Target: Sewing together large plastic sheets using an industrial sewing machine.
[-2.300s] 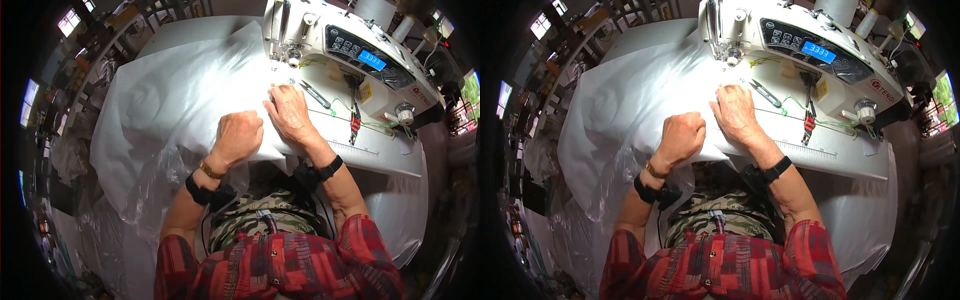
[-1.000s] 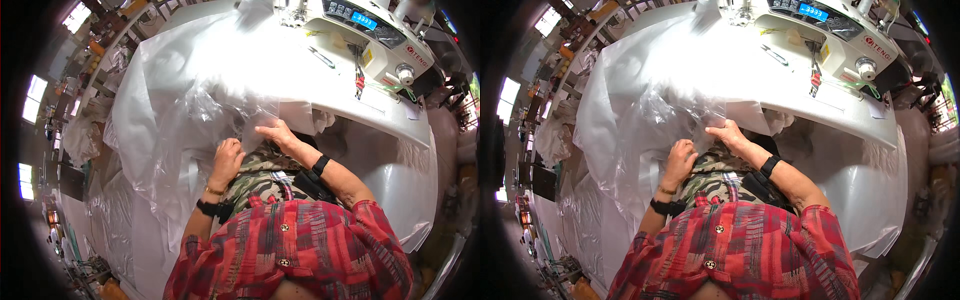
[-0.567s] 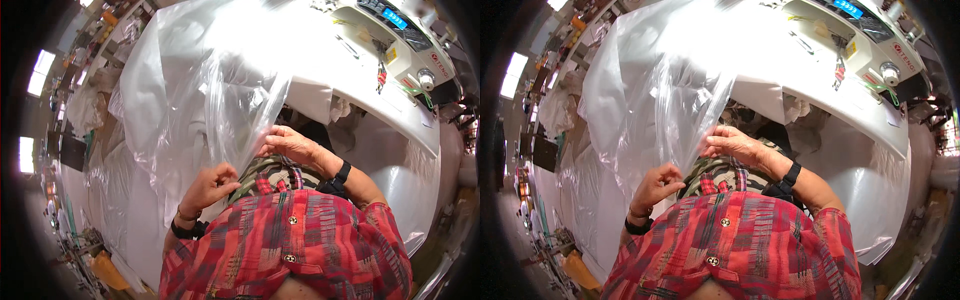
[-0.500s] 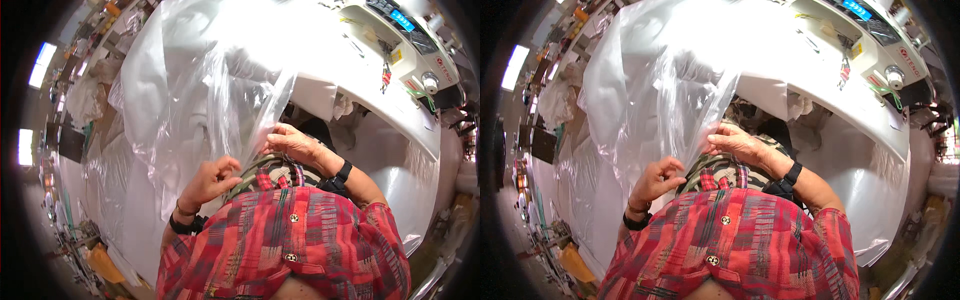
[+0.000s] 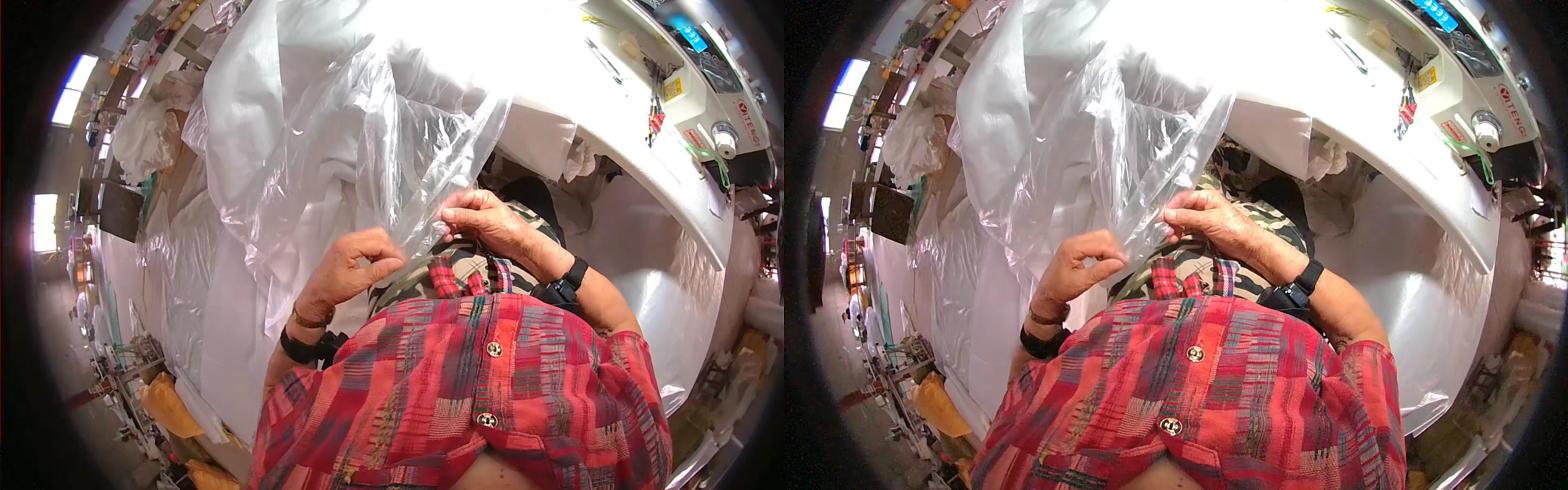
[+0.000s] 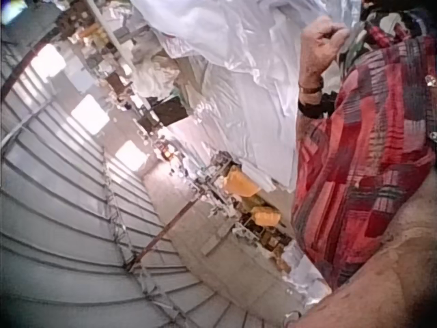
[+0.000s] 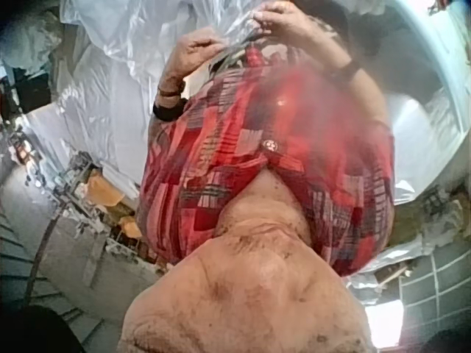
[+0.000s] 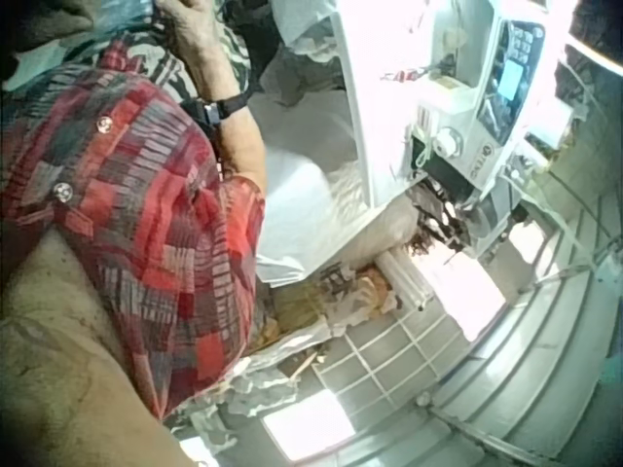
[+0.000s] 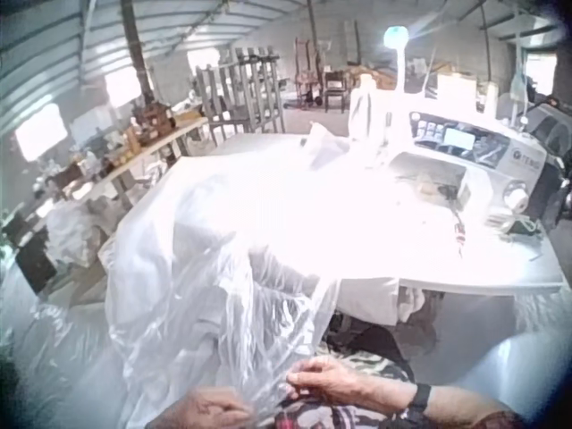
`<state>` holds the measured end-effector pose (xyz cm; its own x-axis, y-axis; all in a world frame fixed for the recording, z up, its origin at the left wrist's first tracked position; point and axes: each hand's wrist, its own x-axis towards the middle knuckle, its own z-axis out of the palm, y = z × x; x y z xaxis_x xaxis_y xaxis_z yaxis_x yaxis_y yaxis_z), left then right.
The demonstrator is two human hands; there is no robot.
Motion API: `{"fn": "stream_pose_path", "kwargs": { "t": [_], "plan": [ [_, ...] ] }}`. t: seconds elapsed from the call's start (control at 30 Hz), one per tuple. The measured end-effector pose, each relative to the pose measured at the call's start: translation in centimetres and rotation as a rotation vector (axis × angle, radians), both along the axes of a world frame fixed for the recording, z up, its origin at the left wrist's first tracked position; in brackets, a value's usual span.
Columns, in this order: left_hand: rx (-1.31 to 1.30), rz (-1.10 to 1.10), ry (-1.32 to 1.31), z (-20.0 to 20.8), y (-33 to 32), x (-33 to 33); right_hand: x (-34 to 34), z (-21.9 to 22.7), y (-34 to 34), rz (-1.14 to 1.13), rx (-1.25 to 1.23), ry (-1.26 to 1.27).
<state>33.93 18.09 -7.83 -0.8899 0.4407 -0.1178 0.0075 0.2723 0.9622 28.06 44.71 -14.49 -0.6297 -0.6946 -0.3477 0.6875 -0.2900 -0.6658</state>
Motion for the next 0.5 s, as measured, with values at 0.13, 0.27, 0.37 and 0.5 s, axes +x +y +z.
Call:
{"fn": "stream_pose_path", "kwargs": {
  "t": [0.13, 0.27, 0.37, 0.5],
  "plan": [
    [-0.064, 0.101, 0.149, 0.2, 1.1, -2.2, -0.1, 0.2, -0.3, 0.039, 0.007, 0.048],
    [0.104, 0.221, -0.145, -0.2, 3.5, -3.9, 0.0, 0.0, 0.7, -0.006, 0.014, 0.164],
    [0.147, 0.252, -0.108, 0.1, 3.9, -3.9, 0.1, -1.1, 4.0, -0.447, 0.326, 0.084],
    [0.154, 0.252, -0.081, 1.3, 3.6, -3.1, -0.7, -5.5, 9.0, -1.083, 0.761, 0.078]
  ]
}}
